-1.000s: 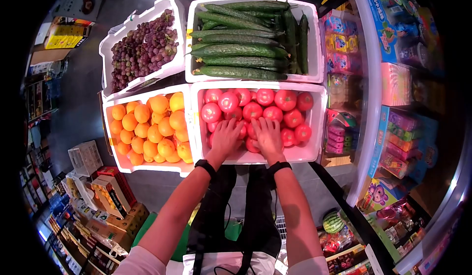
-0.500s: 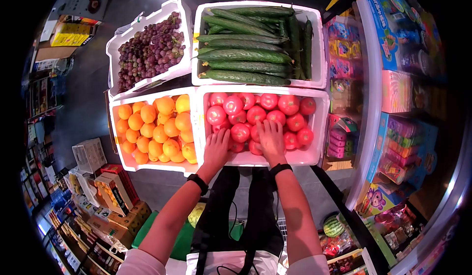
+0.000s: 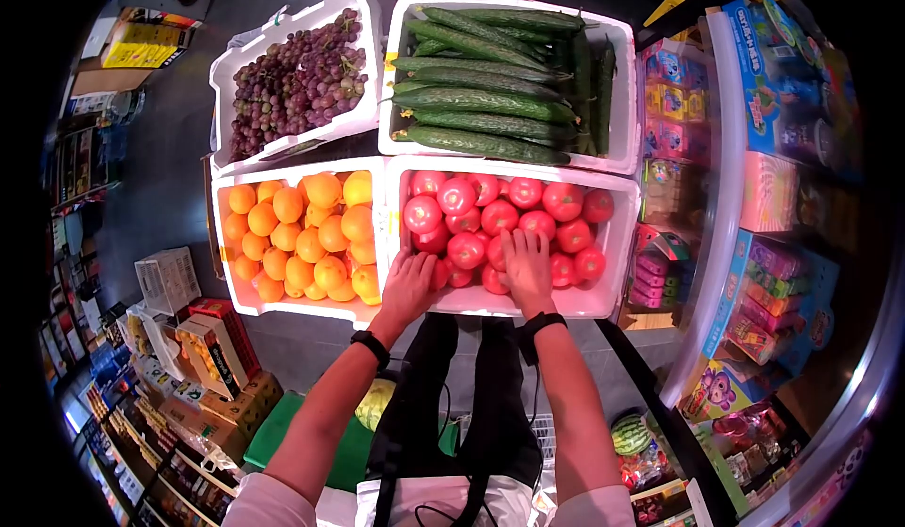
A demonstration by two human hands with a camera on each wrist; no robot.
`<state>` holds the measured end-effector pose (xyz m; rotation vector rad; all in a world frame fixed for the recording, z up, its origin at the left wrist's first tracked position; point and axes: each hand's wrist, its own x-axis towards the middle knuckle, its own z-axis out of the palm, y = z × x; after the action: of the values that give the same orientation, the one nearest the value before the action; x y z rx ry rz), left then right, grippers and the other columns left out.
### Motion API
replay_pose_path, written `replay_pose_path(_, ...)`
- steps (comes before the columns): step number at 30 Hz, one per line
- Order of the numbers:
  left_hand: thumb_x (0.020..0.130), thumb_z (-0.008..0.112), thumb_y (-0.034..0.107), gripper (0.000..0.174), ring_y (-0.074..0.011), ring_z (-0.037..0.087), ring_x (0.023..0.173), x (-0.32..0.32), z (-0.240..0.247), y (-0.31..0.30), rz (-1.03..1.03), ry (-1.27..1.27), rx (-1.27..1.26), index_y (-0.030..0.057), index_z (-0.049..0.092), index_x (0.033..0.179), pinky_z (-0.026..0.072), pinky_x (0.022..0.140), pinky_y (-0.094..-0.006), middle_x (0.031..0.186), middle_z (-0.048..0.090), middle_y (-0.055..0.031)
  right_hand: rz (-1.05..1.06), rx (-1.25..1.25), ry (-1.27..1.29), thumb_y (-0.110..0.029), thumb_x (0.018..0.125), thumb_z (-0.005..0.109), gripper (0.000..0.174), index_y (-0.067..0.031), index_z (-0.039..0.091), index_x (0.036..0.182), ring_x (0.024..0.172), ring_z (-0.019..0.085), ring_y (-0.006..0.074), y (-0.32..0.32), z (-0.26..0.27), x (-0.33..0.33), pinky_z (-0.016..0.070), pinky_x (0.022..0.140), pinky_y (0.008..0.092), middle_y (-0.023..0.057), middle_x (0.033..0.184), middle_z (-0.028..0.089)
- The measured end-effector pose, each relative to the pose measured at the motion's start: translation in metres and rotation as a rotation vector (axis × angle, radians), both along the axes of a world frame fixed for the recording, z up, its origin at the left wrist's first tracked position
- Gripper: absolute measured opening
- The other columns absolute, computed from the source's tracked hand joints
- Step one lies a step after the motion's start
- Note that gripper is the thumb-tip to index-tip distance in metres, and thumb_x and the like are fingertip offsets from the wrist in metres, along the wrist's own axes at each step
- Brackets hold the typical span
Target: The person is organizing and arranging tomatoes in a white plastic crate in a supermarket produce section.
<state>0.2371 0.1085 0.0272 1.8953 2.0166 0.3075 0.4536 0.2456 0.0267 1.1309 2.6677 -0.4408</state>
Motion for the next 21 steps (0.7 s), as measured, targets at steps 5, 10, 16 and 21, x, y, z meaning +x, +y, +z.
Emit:
replay_pose_path(5,0.08,0.074,0.044,0.064,-0.0256,0.062,0.107,-0.003,0.001,0.0,-0.027,0.052,-0.032,0.0012,0.057,0.124,0.034,0.117,-0.0449,0.111,0.063,-0.0119,-0.003,-0.007,-0.002,-0.037,0.069,0.083,0.084,-0.0089,0.049,0.14,0.126,0.045,0.028,0.0,0.0,0.0,0.0279,0.117,0.048,0.01,0.127,0.053)
replay_pose_path(10,0.07,0.083,0.034,0.067,-0.0276,0.063,0.107,-0.003,-0.007,0.009,-0.019,0.014,0.05,0.0007,0.058,0.123,0.0354,0.116,-0.0492,0.111,0.064,-0.0123,-0.016,-0.036,0.034,-0.035,0.068,0.084,0.084,-0.0088,0.049,0.139,0.125,0.045,0.0281,0.002,-0.002,0.002,0.0283,0.116,0.0475,0.01,0.127,0.053)
replay_pose_path(16,0.067,0.084,0.033,0.076,-0.0287,0.063,0.11,-0.004,-0.011,0.008,-0.03,-0.007,0.016,-0.0014,0.056,0.128,0.0338,0.117,-0.0504,0.118,0.063,-0.0135,-0.107,-0.025,0.255,-0.031,0.063,0.087,0.084,-0.0055,0.051,0.134,0.117,0.05,0.0311,0.009,0.003,0.006,0.0352,0.109,0.0489,0.0128,0.121,0.056)
replay_pose_path(21,0.068,0.083,0.032,0.076,-0.0282,0.06,0.116,-0.003,-0.011,0.006,-0.043,0.021,0.01,0.0006,0.055,0.131,0.0322,0.118,-0.0498,0.122,0.062,-0.0127,-0.396,0.019,0.4,-0.031,0.065,0.087,0.082,-0.0027,0.051,0.133,0.114,0.052,0.035,0.026,-0.003,-0.011,0.0402,0.103,0.0477,0.0157,0.119,0.057)
